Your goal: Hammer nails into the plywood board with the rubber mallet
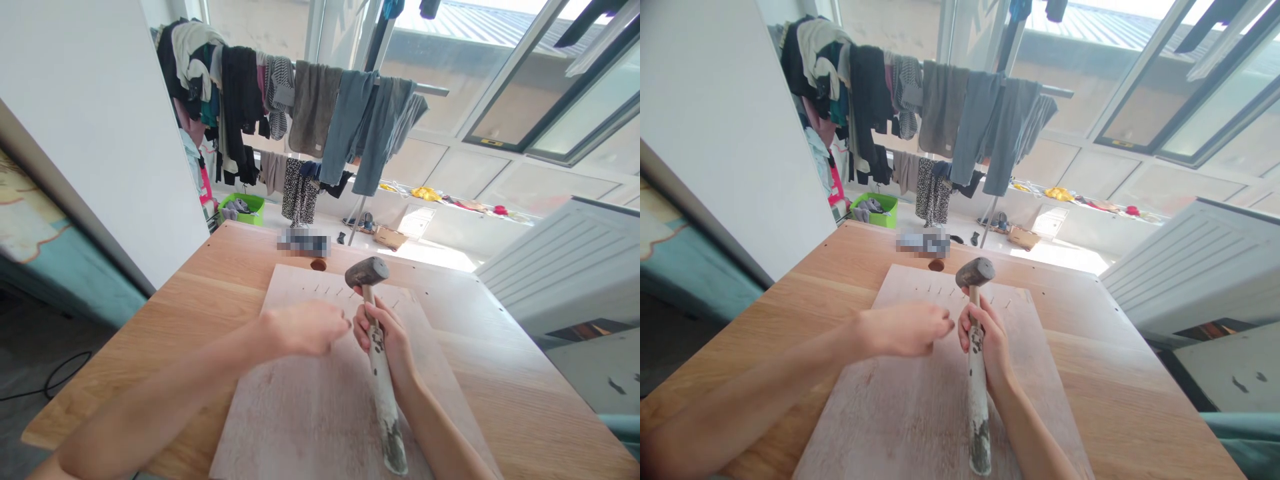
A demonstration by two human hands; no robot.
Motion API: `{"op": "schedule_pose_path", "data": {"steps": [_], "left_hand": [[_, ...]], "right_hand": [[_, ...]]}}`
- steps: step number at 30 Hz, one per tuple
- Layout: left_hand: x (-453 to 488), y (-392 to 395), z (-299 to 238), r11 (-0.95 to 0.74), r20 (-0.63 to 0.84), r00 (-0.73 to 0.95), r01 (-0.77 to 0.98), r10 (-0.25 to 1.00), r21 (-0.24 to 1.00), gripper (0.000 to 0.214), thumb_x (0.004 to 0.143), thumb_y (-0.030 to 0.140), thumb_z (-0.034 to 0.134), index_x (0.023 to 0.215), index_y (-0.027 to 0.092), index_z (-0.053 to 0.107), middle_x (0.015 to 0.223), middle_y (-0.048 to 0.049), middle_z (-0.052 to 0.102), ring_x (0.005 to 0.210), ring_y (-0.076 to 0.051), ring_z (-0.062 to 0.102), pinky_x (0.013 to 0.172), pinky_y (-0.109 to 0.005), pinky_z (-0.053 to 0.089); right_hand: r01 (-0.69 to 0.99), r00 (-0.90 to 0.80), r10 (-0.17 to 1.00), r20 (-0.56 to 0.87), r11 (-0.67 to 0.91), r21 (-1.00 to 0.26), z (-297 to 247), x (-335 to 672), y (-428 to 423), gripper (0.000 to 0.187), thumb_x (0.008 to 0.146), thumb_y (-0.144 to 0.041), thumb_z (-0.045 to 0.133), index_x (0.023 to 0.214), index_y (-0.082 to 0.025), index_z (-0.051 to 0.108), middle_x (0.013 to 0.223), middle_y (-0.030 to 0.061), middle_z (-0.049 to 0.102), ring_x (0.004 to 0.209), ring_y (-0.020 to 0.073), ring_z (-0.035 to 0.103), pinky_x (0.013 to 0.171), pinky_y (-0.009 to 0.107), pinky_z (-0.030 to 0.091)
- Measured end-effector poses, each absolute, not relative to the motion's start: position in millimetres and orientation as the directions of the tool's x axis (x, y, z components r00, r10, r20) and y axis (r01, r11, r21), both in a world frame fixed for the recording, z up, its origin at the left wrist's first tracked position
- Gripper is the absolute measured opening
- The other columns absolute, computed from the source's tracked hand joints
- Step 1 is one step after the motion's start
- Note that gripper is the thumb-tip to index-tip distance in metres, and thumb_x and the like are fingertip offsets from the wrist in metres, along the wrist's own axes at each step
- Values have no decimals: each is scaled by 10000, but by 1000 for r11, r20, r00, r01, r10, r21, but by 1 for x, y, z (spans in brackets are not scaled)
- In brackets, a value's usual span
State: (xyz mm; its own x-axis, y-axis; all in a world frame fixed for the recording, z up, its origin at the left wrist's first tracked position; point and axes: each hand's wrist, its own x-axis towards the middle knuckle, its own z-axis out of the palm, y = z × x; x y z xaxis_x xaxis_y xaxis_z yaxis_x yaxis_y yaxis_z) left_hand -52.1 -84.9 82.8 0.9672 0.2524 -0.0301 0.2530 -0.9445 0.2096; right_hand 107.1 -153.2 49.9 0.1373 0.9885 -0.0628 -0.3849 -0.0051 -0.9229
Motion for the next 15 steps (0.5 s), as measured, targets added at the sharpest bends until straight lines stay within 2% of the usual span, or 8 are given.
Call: {"op": "schedule_pose_path", "data": {"steps": [2,6,8,10,15], "left_hand": [[-66,-45,83,-879,77,894,414,442,237,175,717,23,571,775,160,661,870,-91,682,727,-211,647,598,-307,437],[-96,11,73,-709,199,766,417,611,568,160,725,97,585,830,171,680,811,-14,663,726,-147,607,647,-246,446],[-103,21,65,-618,170,747,374,643,691,161,724,131,595,847,168,692,777,1,665,710,-132,598,636,-226,442],[-103,22,58,-562,124,761,348,637,750,172,716,144,597,853,164,699,764,4,671,707,-129,599,627,-217,437],[-92,15,49,-555,98,786,337,611,761,178,676,115,584,801,153,706,785,-8,676,729,-133,603,646,-212,444]], "right_hand": [[-395,131,990,-55,1,-919,49,107,-153,351,868,-354,596,1181,-195,572,609,-72,464,387,76,418,344,180,289],[-397,112,992,-56,-7,-918,50,104,-154,342,881,-354,587,1180,-189,569,618,-67,469,397,77,424,354,181,299],[-382,111,992,-57,-10,-924,50,103,-155,344,883,-363,585,1176,-185,572,618,-64,473,395,75,418,354,182,298],[-372,107,993,-59,-15,-928,50,102,-155,350,883,-368,586,1179,-182,573,617,-63,475,393,73,418,352,180,293],[-355,84,994,-72,-38,-934,46,101,-155,377,884,-372,588,1211,-186,570,617,-63,479,392,71,422,351,176,292]]}}
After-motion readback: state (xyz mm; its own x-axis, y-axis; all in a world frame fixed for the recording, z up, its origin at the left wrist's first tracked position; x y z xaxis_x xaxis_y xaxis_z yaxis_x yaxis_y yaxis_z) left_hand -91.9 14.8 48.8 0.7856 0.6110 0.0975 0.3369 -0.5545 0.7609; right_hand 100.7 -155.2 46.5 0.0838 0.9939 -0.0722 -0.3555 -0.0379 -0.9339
